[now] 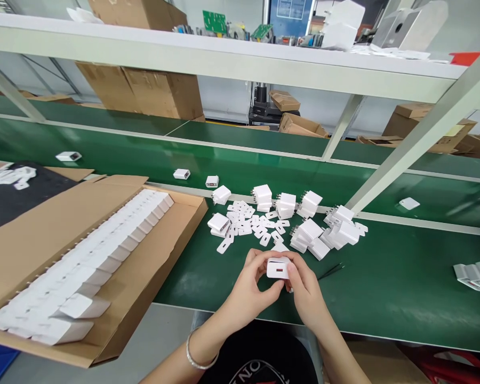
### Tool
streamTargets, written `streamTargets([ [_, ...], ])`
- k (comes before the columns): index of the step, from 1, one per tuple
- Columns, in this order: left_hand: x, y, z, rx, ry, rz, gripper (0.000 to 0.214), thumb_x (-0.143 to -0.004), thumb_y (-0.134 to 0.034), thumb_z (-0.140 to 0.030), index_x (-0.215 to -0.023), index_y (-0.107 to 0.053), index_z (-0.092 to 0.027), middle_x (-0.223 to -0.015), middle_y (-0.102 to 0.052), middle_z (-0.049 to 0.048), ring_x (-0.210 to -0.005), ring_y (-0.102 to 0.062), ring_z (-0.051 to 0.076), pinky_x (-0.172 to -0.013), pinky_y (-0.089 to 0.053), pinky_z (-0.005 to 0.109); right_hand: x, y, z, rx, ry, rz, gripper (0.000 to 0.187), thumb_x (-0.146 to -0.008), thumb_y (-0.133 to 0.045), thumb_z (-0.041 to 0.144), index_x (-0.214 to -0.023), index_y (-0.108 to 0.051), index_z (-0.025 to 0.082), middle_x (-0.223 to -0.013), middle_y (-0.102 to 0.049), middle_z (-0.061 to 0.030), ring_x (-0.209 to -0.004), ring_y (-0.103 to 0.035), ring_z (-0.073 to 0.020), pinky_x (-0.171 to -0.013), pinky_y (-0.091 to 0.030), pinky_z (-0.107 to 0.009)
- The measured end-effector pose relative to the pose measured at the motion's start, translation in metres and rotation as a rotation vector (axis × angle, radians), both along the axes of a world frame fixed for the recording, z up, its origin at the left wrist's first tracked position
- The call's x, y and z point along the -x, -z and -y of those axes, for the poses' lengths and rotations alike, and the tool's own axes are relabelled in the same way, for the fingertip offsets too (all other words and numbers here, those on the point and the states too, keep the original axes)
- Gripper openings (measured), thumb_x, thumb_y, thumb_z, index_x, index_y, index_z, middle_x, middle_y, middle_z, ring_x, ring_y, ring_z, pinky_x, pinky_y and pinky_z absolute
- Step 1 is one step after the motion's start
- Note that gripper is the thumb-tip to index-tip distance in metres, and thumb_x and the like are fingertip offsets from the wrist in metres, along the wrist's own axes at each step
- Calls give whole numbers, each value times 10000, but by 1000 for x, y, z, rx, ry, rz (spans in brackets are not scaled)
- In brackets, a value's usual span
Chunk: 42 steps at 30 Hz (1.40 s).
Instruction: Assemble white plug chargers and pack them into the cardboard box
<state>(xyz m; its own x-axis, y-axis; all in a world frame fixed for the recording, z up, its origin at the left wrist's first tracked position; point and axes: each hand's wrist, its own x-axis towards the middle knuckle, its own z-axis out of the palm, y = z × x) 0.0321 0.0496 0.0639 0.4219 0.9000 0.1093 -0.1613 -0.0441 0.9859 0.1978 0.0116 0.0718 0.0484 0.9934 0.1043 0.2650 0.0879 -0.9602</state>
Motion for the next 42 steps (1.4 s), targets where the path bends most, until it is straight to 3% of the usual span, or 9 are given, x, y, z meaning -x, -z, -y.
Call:
streamTargets([
  [3, 5, -1, 0, 4, 31, 15, 441, -1004, -708, -525, -1364, -718, -269, -1195, -534, 97, -1091, -660, 241, -990, -630, 405, 1, -1, 0, -25, -2, 4, 482, -1130, -459, 615, -1276, -677, 210, -972, -677, -45, -708, -529, -140, -640, -462, -265],
  [7, 7, 3, -2, -22, -30, -37, 524, -1068, -543, -678, -1329, -777, -289, -1124, -553, 94, -1023, -614, 233, -916, -600, 384, 3, -2, 1, -47, 5, 26, 471, -1134, -450, 594, -1279, -673, 205, -989, -686, -54, -714, -544, -150, -644, -473, -273],
  [13, 2, 12, -4, -80, -108, -27, 438, -1052, -623, -636, -1255, -811, -296, -1037, -522, 65, -889, -561, 188, -817, -561, 333, 4, 6, 3, -50, 41, 52, 513, -1141, -405, 608, -1365, -646, 214, -1158, -717, -87, -786, -598, -166, -668, -500, -283],
  [18, -2, 17, -2, -66, -104, 53, 378, -1049, -659, -593, -1248, -800, -304, -1056, -510, 57, -915, -586, 178, -819, -558, 310, 5, 10, 0, -84, 37, 5, 496, -1125, -460, 611, -1332, -646, 200, -1127, -724, -89, -791, -619, -168, -631, -475, -278],
  [24, 1, 16, 2, -50, -86, 24, 411, -1069, -611, -603, -1301, -773, -305, -1099, -505, 72, -975, -577, 206, -913, -589, 367, 4, 6, -3, -59, 5, 13, 448, -1129, -479, 576, -1308, -640, 198, -1026, -704, -68, -901, -668, -196, -744, -525, -292],
  [27, 0, 17, 2, -46, -86, 38, 412, -1064, -626, -593, -1326, -757, -304, -1120, -493, 74, -1023, -577, 215, -966, -586, 377, 3, 8, -4, -83, -9, 21, 423, -1139, -468, 546, -1333, -628, 206, -1098, -713, -79, -967, -683, -205, -787, -544, -293],
  [31, -2, 22, 0, -50, -73, 134, 442, -1078, -621, -566, -1456, -664, -340, -1188, -490, 72, -1067, -593, 210, -976, -583, 361, 4, 13, -3, -157, -3, 16, 385, -1149, -465, 516, -1360, -614, 230, -1236, -713, -80, -872, -657, -162, -800, -556, -279],
  [38, 1, 27, 2, -447, -186, -77, 392, -1179, -401, -430, -1377, -728, -346, -1213, -441, 77, -1112, -548, 204, -882, -541, 306, 10, 18, -1, -196, -58, -109, 325, -1161, -482, 481, -1414, -585, 304, -1302, -677, -48, -1173, -681, -164, -961, -569, -238],
  [42, 1, 24, 2, -567, -256, -136, 379, -1184, -381, -369, -1363, -708, -302, -1205, -440, 77, -1051, -553, 193, -869, -537, 316, 15, 22, 1, -208, -29, -137, 330, -1172, -456, 473, -1442, -581, 332, -1372, -643, -40, -1259, -647, -157, -1034, -559, -236],
])
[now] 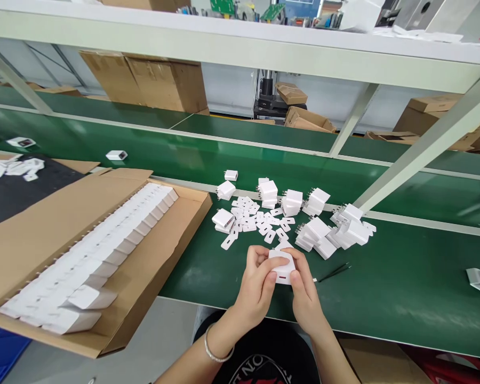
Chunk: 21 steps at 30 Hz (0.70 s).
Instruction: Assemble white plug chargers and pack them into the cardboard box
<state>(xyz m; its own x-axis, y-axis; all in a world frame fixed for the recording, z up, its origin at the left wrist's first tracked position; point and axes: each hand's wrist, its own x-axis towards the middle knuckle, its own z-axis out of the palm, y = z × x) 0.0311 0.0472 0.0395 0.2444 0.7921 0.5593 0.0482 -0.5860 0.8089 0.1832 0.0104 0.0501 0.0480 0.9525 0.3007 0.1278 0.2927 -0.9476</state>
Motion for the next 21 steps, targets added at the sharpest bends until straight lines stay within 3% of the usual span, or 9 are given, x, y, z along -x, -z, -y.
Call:
streamTargets([
  [4, -2, 0, -4, 10, 24, 41, 321, -1175, -439, -346, -1279, -736, -285, -1144, -472, 68, -1089, -552, 191, -896, -533, 293, 5, 3, 0, -78, 103, 68, 309, -1163, -477, 476, -1399, -602, 320, -1282, -673, -36, -1111, -679, -156, -922, -582, -238],
  [9, -8, 10, -4, 126, -2, 154, 345, -1177, -437, -398, -1176, -759, -273, -1094, -490, 60, -1057, -560, 181, -865, -520, 270, 9, 3, -4, -29, 69, 52, 378, -1127, -519, 560, -1337, -605, 257, -1127, -694, -56, -914, -685, -170, -760, -580, -263],
  [11, -8, 14, -2, 216, 42, 224, 342, -1176, -422, -450, -1242, -715, -286, -1143, -509, 61, -1043, -578, 182, -853, -526, 280, 9, 4, -4, 8, 64, 55, 367, -1102, -590, 531, -1345, -588, 255, -1119, -700, -56, -874, -678, -157, -728, -565, -249],
  [14, -3, 18, 1, 361, 136, 341, 382, -1170, -353, -555, -1415, -528, -320, -1298, -517, 75, -1046, -605, 196, -865, -540, 326, 9, 7, -2, 27, 56, 18, 396, -1097, -613, 496, -1413, -529, 272, -1173, -716, -67, -914, -696, -159, -781, -581, -257],
  [16, 4, 16, 0, 388, 181, 317, 441, -1151, -334, -628, -1414, -473, -303, -1327, -506, 87, -1070, -601, 216, -887, -530, 354, 8, 8, 0, 37, 31, -39, 423, -1101, -604, 499, -1447, -492, 283, -1222, -721, -80, -969, -718, -175, -832, -602, -281],
  [21, 18, 5, -9, 245, 198, 76, 476, -1089, -496, -685, -1172, -561, -220, -1064, -526, 53, -946, -524, 207, -847, -457, 339, 8, 10, 1, 47, -20, -120, 438, -1081, -638, 512, -1442, -501, 303, -1190, -727, -69, -964, -732, -182, -819, -607, -280],
])
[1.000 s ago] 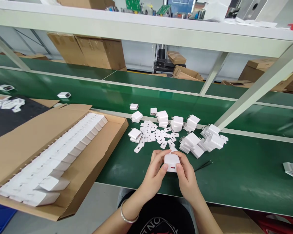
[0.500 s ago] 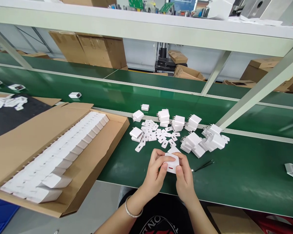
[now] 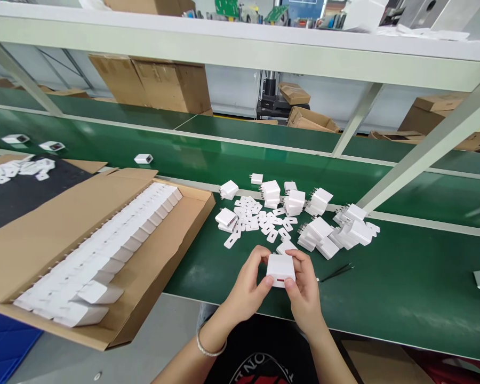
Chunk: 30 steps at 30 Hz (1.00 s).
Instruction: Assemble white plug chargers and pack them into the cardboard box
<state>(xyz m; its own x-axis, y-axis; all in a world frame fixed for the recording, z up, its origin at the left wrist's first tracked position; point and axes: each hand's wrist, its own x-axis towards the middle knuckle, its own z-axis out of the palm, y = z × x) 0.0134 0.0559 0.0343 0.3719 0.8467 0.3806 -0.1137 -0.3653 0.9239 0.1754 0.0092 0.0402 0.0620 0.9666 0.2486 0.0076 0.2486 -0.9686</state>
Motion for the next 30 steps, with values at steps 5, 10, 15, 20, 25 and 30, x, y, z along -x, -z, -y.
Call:
streamTargets([
  [5, -2, 1, -4, -84, -95, 23, 476, -1059, -566, -687, -1107, -574, -214, -985, -548, 40, -875, -528, 194, -779, -446, 317, 1, -3, -4, -97, 74, 119, 338, -1079, -622, 524, -1303, -635, 272, -1131, -679, -62, -967, -672, -194, -813, -565, -298],
  [10, -6, 10, -4, -154, -164, 12, 506, -1059, -543, -709, -1101, -579, -206, -962, -563, 42, -843, -553, 192, -754, -461, 316, 1, -5, -5, -151, 156, 247, 276, -1069, -645, 482, -1232, -686, 263, -1016, -625, -36, -879, -580, -177, -755, -483, -295],
  [15, -7, 17, -3, -86, -154, 55, 513, -1051, -568, -703, -1144, -611, -200, -1009, -587, 62, -895, -573, 207, -813, -485, 335, 2, -5, -4, -123, 165, 227, 297, -1045, -686, 480, -1236, -693, 253, -1025, -617, -48, -897, -576, -190, -772, -485, -314],
  [20, -6, 24, 3, 325, 46, 326, 591, -1049, -518, -758, -1294, -616, -230, -1177, -664, 104, -1046, -642, 233, -907, -525, 349, 4, -4, -4, -91, 160, 222, 369, -1015, -735, 494, -1314, -697, 283, -1108, -631, -71, -979, -600, -225, -841, -521, -345],
  [25, -3, 10, 10, 670, 244, 559, 605, -1067, -556, -699, -1475, -546, -252, -1225, -727, 124, -986, -701, 209, -957, -546, 374, 3, 3, -2, -134, 77, 300, 474, -1001, -760, 471, -1445, -646, 351, -1275, -631, -86, -1139, -614, -261, -936, -551, -376],
  [30, 2, -7, 15, 668, 307, 626, 603, -1047, -659, -623, -1534, -544, -286, -1188, -728, 112, -1012, -709, 204, -991, -549, 361, 2, 3, -2, -149, 9, 346, 527, -1024, -726, 380, -1523, -556, 392, -1385, -618, -71, -1234, -604, -251, -970, -562, -358],
])
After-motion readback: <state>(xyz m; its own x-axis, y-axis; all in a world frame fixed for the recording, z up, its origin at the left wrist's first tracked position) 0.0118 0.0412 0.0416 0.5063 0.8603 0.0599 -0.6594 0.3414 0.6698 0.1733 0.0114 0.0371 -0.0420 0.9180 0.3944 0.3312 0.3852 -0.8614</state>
